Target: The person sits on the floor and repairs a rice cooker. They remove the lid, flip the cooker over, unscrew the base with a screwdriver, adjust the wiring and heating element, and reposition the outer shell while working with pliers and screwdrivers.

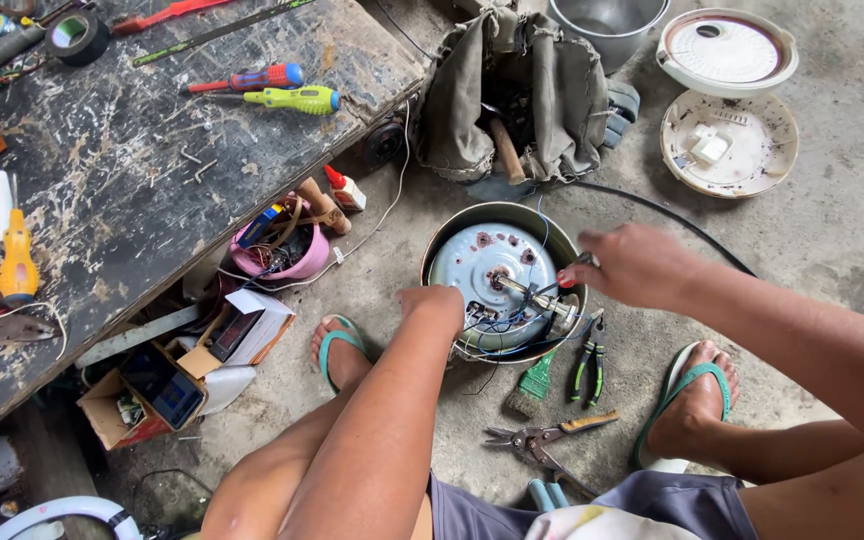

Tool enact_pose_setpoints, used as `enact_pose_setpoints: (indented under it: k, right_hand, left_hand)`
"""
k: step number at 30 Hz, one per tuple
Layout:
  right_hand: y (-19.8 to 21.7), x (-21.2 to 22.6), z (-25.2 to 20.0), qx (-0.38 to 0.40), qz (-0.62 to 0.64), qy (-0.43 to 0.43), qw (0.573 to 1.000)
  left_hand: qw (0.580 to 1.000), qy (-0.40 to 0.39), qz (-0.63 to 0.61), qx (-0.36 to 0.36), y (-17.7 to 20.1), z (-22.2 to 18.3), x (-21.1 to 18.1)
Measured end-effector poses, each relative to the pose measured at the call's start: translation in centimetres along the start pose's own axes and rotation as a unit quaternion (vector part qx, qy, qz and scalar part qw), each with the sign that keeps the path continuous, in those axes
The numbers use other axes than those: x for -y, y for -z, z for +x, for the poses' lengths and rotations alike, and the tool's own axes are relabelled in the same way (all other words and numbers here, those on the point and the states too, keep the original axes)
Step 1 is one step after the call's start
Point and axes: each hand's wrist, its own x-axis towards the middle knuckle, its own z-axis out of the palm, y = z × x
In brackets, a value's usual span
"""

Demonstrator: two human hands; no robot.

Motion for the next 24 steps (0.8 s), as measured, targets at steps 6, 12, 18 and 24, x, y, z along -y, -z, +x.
enact_pose_setpoints:
  k: [6,12,18,24]
  right_hand:
    - [-2.7,-2.6,0.1,-0.204,-0.078,0.369,0.904]
    - [0.3,-0.8,-0.1,-0.033,0.004,0.028,0.999]
    - [0.0,-0.3,-0.1,-0.045,-0.012,0.082,0.996]
    - [-2.6,-1.7,0.4,-0.153,-0.131,0.364,0.909]
  left_hand:
    - [1.000,0.009,-0.005,0.008,0.6,0.2,-0.6]
    - [1.000,-0.004,-0.005,0.006,1.4,-1.4,-1.8]
    - [0.992,-0.068,-0.056,-0.087,3.5,-3.5,-3.5]
    - [0.967,-0.124,-0.152,-0.166,10.2,-9.6,-1.1]
